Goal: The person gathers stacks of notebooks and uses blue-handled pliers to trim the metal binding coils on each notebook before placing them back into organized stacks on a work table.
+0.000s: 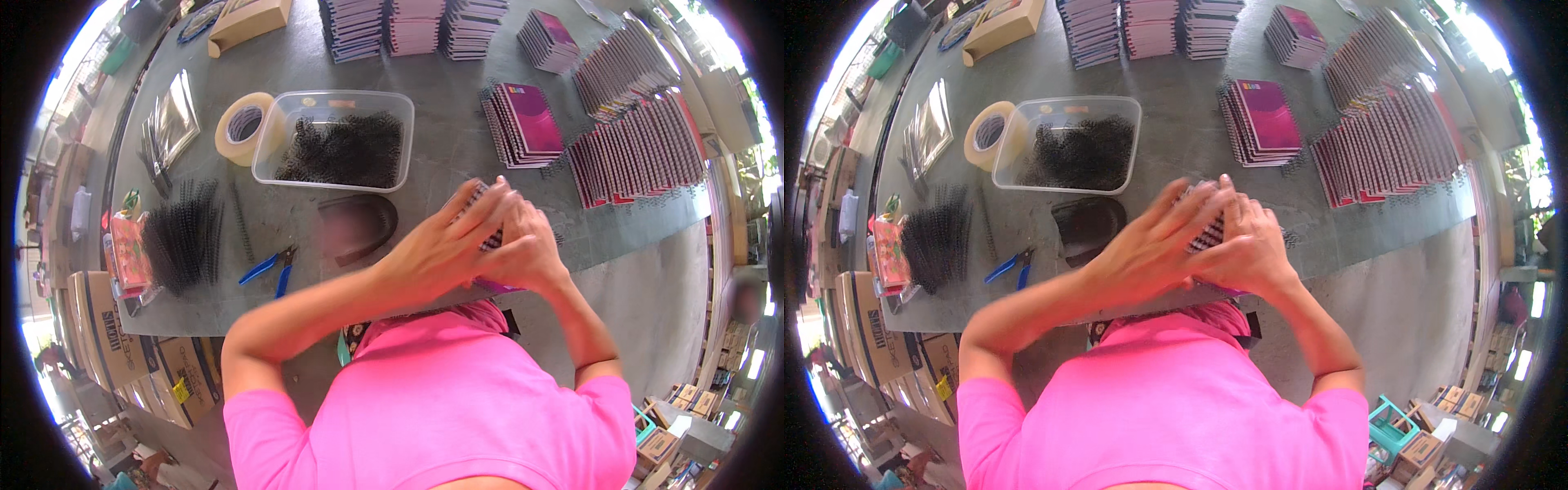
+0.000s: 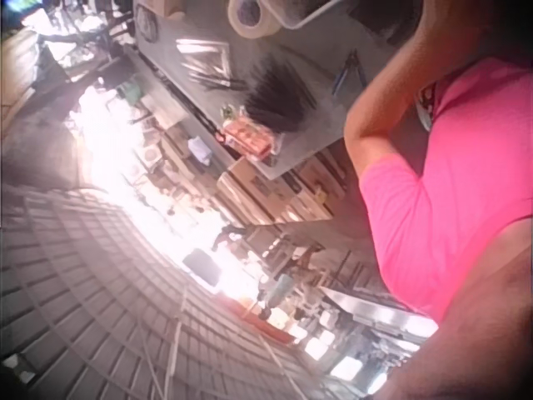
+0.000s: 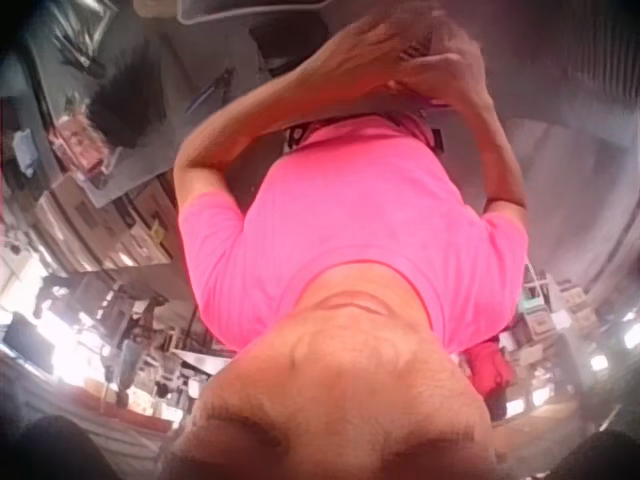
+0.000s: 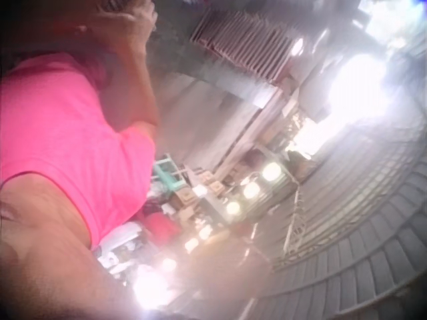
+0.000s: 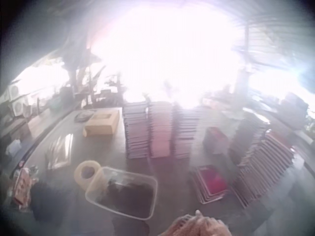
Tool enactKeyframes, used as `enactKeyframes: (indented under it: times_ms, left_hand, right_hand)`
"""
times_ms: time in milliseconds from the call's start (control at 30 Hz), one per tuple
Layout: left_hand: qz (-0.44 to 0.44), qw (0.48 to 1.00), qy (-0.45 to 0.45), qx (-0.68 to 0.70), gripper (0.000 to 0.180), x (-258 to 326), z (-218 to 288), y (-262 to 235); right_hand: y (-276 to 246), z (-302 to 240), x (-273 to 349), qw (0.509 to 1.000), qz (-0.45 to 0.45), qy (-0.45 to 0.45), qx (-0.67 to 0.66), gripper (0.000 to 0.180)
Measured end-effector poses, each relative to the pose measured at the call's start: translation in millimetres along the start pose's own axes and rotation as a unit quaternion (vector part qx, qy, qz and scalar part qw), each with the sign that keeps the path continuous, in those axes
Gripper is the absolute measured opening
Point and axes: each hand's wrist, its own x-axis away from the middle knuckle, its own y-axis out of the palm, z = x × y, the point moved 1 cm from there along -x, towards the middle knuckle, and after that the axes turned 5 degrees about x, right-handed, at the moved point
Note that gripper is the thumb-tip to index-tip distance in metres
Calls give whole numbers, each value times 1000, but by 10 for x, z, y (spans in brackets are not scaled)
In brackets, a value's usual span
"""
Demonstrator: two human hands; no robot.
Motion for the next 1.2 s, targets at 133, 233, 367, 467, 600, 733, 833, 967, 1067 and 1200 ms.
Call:
enactKeyframes:
  times_ms: [133, 233, 367, 467, 600, 733, 833, 967, 1067, 1200]
  left_hand:
    - [-64, 995, 33, 67, 99, -436, -120, 355]
    - [-73, 996, 17, 42, 99, -475, -67, 453]
    - [-147, 985, -73, 57, 105, -463, -161, 312]
    - [-62, 980, -119, 147, 108, -317, -347, 237]
    - [40, 881, -169, 440, 115, -76, -569, 252]
    - [121, 804, -124, 570, 123, -61, -419, 297]
    - [168, 792, -103, 577, 130, -24, -462, 346]
    - [186, 610, -146, 756, 105, 32, -555, 500]
    - [272, 523, -202, 782, 58, -159, -392, 711]
    - [232, 433, -228, 841, 58, -63, -473, 734]
  right_hand:
    - [-284, -19, 159, 994, -94, -29, 55, 103]
    - [-372, 133, 468, 993, -92, -23, 66, 105]
    - [-527, 369, 850, 983, 98, 77, -137, 92]
    - [164, 644, 1081, 849, 68, 215, -479, 87]
    - [999, 339, 716, 686, 101, 203, -692, 94]
    - [1041, 621, 305, 758, 101, -22, -644, 105]
    - [519, 434, 102, 811, 142, -93, -559, 114]
    - [510, 186, 86, 765, 205, -69, -606, 126]
    - [761, 114, 35, 826, 309, -30, -471, 121]
    - [725, 87, 18, 832, 344, -98, -424, 115]
